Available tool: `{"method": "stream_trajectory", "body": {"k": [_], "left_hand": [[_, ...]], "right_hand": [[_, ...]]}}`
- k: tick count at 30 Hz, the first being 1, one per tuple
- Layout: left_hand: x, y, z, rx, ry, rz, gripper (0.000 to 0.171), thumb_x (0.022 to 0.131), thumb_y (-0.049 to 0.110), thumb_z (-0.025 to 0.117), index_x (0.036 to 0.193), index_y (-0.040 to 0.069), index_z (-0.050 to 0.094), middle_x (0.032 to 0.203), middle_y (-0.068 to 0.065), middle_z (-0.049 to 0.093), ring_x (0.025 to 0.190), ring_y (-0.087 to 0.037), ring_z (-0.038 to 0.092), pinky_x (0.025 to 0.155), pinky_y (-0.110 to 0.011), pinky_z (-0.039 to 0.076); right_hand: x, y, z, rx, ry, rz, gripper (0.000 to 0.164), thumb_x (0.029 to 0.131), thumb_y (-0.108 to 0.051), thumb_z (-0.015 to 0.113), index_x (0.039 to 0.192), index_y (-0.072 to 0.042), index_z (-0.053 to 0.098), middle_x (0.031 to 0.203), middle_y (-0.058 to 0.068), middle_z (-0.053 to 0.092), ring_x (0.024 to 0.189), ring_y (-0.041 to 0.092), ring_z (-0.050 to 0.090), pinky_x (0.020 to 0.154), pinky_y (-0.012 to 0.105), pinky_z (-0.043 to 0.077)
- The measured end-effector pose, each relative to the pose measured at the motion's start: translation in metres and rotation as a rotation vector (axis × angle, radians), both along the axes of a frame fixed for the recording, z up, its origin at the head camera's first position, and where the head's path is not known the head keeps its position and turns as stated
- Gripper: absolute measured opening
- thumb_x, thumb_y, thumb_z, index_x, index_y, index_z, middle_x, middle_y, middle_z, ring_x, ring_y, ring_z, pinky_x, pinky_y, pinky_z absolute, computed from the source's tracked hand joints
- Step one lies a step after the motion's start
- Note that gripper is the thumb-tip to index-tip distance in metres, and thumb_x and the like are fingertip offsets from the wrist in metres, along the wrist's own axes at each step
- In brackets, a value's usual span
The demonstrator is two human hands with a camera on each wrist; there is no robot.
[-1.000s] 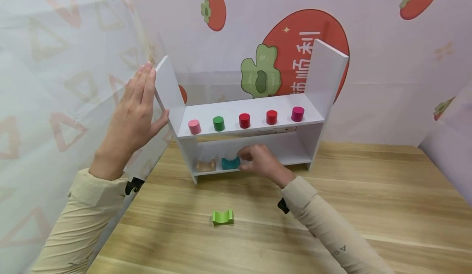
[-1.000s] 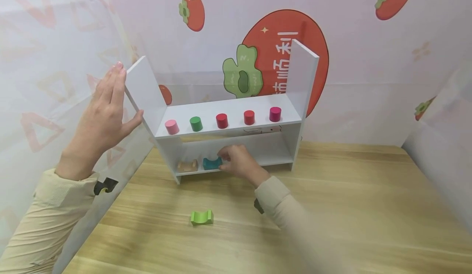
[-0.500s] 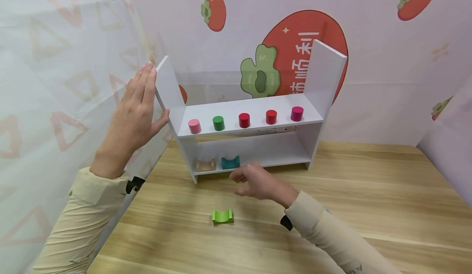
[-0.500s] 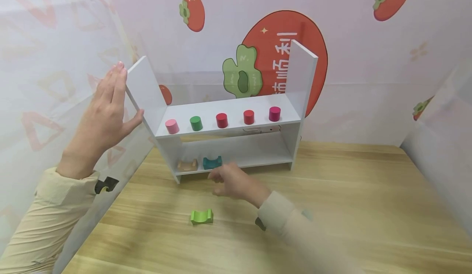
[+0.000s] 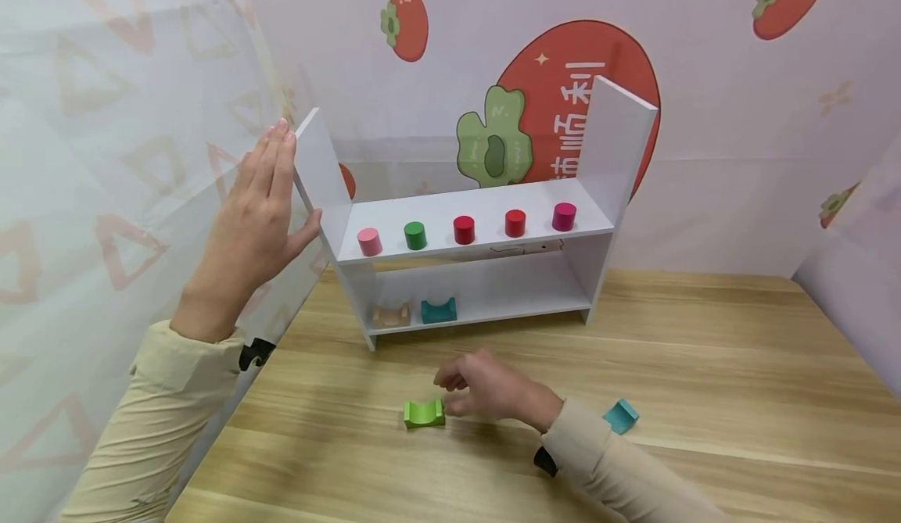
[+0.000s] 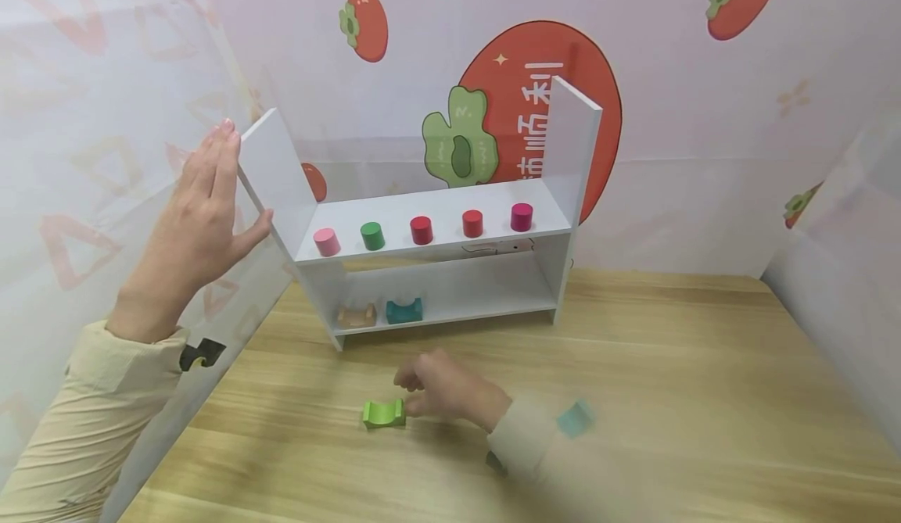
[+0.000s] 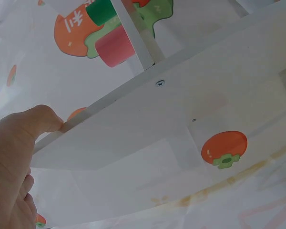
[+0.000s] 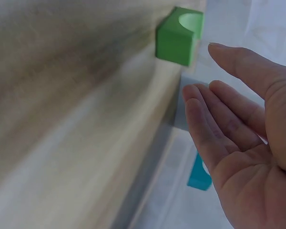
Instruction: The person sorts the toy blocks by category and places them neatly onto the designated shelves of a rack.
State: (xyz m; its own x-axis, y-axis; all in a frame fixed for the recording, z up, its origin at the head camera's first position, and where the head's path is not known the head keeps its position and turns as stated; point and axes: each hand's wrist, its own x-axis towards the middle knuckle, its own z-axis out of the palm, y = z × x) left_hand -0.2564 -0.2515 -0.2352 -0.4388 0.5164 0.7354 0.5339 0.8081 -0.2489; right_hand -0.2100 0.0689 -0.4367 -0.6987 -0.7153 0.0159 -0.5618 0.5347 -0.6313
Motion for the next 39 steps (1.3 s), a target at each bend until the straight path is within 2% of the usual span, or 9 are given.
{"method": "stream_trajectory", "body": {"k": [4,10,15,21,29,35,39], "left_hand": [[0.0,-0.001,0.0,0.009,0.004,-0.008,0.089,0.09,0.008,0.071,0.161,-0.013,0.022,0.172,-0.029,0.025,0.159,-0.047,0.028,0.135,-0.049,0.021],[0.001,-0.001,0.0,0.016,-0.004,0.0,0.089,0.091,0.009,0.071,0.162,-0.012,0.022,0.172,-0.028,0.025,0.16,-0.046,0.027,0.135,-0.048,0.021],[0.0,-0.001,-0.001,0.048,0.002,-0.023,0.091,0.088,0.007,0.073,0.162,-0.01,0.024,0.172,-0.027,0.026,0.16,-0.044,0.028,0.135,-0.048,0.021],[-0.001,-0.001,-0.001,0.049,0.001,-0.025,0.091,0.087,0.006,0.073,0.162,-0.01,0.025,0.173,-0.026,0.026,0.16,-0.044,0.028,0.135,-0.048,0.022],[-0.001,-0.001,-0.002,0.049,0.0,-0.028,0.09,0.087,0.006,0.073,0.162,-0.011,0.025,0.173,-0.026,0.026,0.16,-0.045,0.028,0.135,-0.048,0.022],[-0.001,0.0,-0.002,0.055,-0.003,-0.027,0.09,0.088,0.007,0.073,0.162,-0.01,0.025,0.173,-0.026,0.026,0.16,-0.044,0.028,0.135,-0.049,0.022],[-0.001,0.0,-0.003,0.055,0.0,-0.032,0.091,0.087,0.006,0.073,0.162,-0.01,0.025,0.173,-0.026,0.026,0.16,-0.044,0.028,0.135,-0.049,0.022]], "right_hand": [[0.003,-0.003,-0.011,-0.009,-0.003,-0.005,0.034,0.089,-0.011,0.084,0.121,-0.004,0.077,0.117,0.007,0.079,0.102,0.011,0.075,0.088,0.02,0.061],[0.007,-0.008,-0.018,-0.043,-0.018,-0.009,0.036,0.086,-0.01,0.087,0.119,-0.002,0.077,0.116,0.008,0.079,0.101,0.012,0.075,0.086,0.017,0.06],[0.007,-0.012,-0.021,-0.069,-0.019,-0.008,0.035,0.084,-0.008,0.088,0.116,-0.001,0.077,0.113,0.009,0.08,0.099,0.011,0.075,0.084,0.016,0.06],[0.008,-0.014,-0.024,-0.071,-0.015,-0.021,0.03,0.084,-0.008,0.088,0.112,-0.004,0.078,0.108,0.005,0.08,0.093,0.003,0.072,0.081,0.014,0.059],[0.007,-0.012,-0.023,-0.092,-0.023,-0.033,0.025,0.085,-0.005,0.086,0.109,-0.004,0.079,0.105,0.003,0.08,0.09,0.0,0.071,0.079,0.012,0.058],[0.005,-0.005,-0.021,-0.1,-0.054,-0.058,0.027,0.086,-0.007,0.085,0.112,-0.005,0.079,0.112,0.005,0.08,0.099,0.007,0.075,0.084,0.013,0.059],[0.002,0.002,-0.015,-0.096,-0.043,-0.076,0.026,0.088,-0.01,0.085,0.113,-0.008,0.079,0.116,0.006,0.08,0.104,0.015,0.077,0.088,0.022,0.062]]}}
